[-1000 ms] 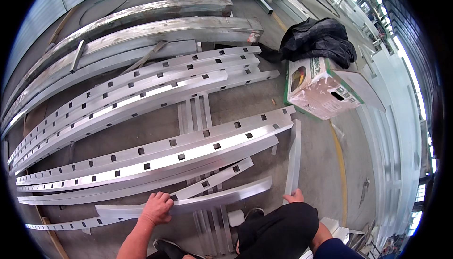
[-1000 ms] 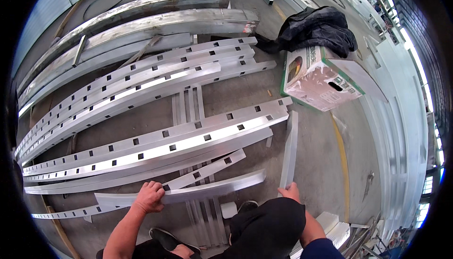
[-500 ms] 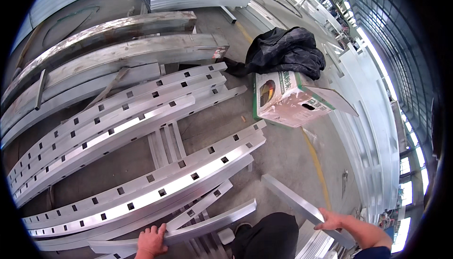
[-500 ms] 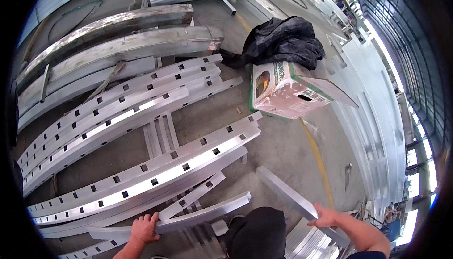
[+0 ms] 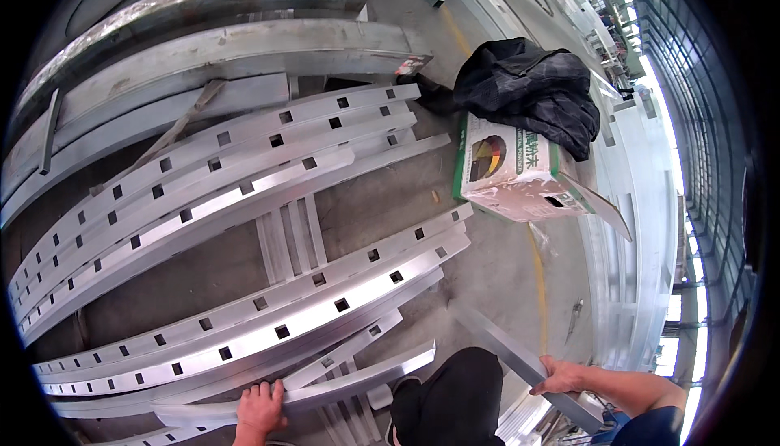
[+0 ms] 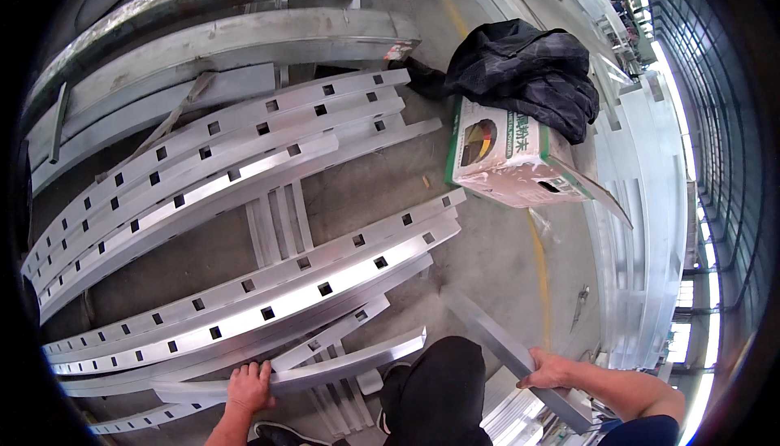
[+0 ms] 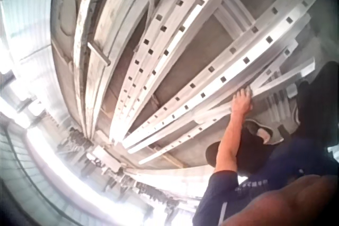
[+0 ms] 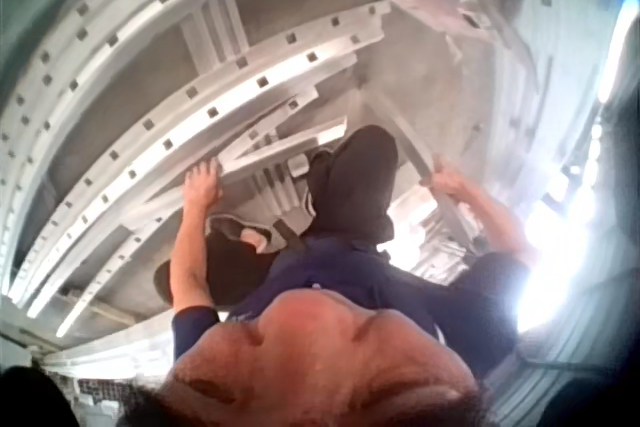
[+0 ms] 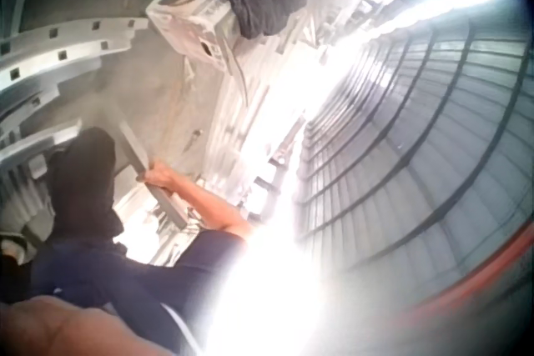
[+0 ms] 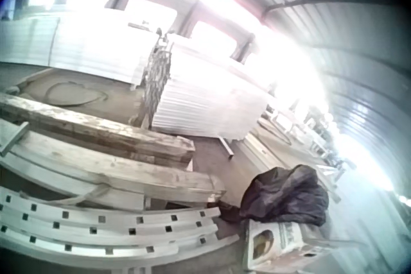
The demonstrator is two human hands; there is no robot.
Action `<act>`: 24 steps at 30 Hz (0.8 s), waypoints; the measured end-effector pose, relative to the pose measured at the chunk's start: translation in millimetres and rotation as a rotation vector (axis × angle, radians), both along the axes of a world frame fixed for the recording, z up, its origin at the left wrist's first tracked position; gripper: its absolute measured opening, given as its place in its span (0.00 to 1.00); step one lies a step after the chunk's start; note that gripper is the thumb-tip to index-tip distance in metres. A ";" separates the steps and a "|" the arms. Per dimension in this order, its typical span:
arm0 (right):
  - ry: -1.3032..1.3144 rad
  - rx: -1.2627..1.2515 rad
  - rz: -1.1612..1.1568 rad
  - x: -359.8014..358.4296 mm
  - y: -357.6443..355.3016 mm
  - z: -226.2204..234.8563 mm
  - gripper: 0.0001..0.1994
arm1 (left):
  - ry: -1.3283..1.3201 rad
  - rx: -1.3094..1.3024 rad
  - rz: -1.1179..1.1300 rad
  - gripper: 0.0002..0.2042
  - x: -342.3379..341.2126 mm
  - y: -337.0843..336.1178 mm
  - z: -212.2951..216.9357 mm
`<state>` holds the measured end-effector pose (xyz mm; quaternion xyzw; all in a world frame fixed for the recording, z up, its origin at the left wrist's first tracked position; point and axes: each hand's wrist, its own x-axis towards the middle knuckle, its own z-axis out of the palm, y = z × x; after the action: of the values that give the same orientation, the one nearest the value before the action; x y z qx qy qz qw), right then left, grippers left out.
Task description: The person picks up and inspects long metal profiles with square holes, then places them into a pile on the floor. The person moves around the workshop to gather and stack the profiles.
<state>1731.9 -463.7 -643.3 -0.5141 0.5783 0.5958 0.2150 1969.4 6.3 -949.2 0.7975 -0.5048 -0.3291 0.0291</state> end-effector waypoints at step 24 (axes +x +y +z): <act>-0.074 0.145 0.235 14.3 -24.9 -11.2 0.36 | 0.094 0.175 0.084 0.41 -2.9 -13.7 2.6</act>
<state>1746.1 -488.5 -654.6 -0.5830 0.4613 0.6378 0.2015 1966.5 -7.4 -946.6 0.8012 -0.4382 -0.4074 -0.0031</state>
